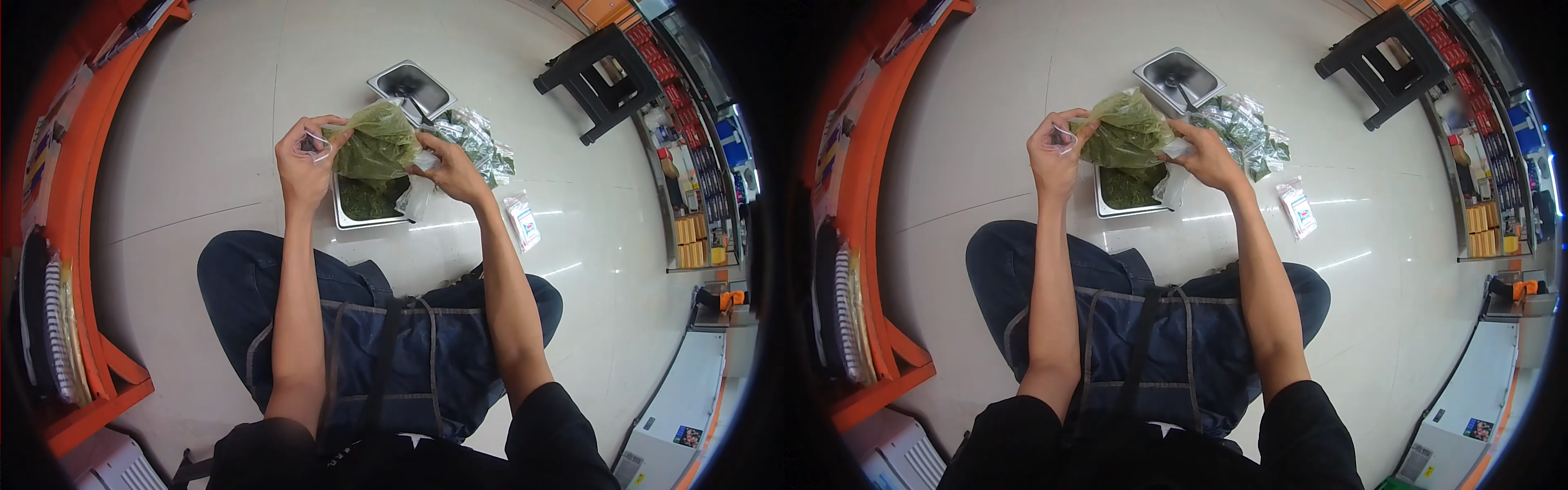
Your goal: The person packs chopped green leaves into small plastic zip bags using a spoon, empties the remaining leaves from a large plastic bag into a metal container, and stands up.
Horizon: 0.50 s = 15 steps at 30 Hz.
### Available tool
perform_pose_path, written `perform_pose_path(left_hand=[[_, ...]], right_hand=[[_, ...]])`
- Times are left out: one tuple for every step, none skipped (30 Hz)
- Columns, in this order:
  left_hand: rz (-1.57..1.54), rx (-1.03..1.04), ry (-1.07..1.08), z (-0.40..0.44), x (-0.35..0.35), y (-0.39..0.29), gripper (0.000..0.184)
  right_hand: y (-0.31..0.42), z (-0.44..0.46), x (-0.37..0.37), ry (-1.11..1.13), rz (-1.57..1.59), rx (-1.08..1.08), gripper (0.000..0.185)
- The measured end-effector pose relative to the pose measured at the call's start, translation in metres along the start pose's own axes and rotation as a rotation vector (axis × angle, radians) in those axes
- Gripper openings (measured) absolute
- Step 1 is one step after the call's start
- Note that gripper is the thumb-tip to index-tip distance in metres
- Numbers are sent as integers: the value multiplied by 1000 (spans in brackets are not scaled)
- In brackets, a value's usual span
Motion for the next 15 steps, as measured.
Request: perform_pose_path(left_hand=[[2,15,0,2,1,1,38],[5,31,0,5,1,1,37],[7,33,6,9,2,1,37],[-24,-5,9,12,1,0,37],[-56,-41,12,17,1,0,38],[-52,-37,17,21,0,-4,38],[-94,-51,46,25,0,-8,38],[-138,-66,75,29,1,-12,38],[-135,-64,77,34,-1,-13,38],[-91,-79,153,38,-2,-14,38],[-46,-94,228,42,-4,-14,37],[-41,-92,228,46,-5,-15,37],[-29,-113,260,49,-5,-14,36],[-16,-136,291,50,-6,-14,35],[-13,-136,293,47,-8,-12,35]], right_hand=[[0,-1,-2,41,59,20,52],[-1,-1,-5,83,119,39,49],[-6,-1,-6,78,123,39,49],[-13,-2,-4,62,167,68,44],[-18,-1,-3,45,210,95,40],[-22,0,-1,40,215,92,40],[-27,1,2,31,187,91,41],[-31,2,3,21,158,89,42],[-27,1,3,19,160,87,42],[-22,0,2,-1,74,52,36],[-17,0,2,-20,-12,15,31],[-17,1,3,-21,-9,11,31],[-17,0,2,-26,-7,6,28],[-17,0,2,-28,-5,2,25],[-21,-1,3,-30,-2,2,25]])
Point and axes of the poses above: each hand's wrist, its own z-axis towards the middle knuckle, its own x-axis out of the palm, y = z × x, the point moved 1 cm from there along z, towards the middle knuckle, and after that the axes turned 2 degrees about x, right-handed, at the moved point
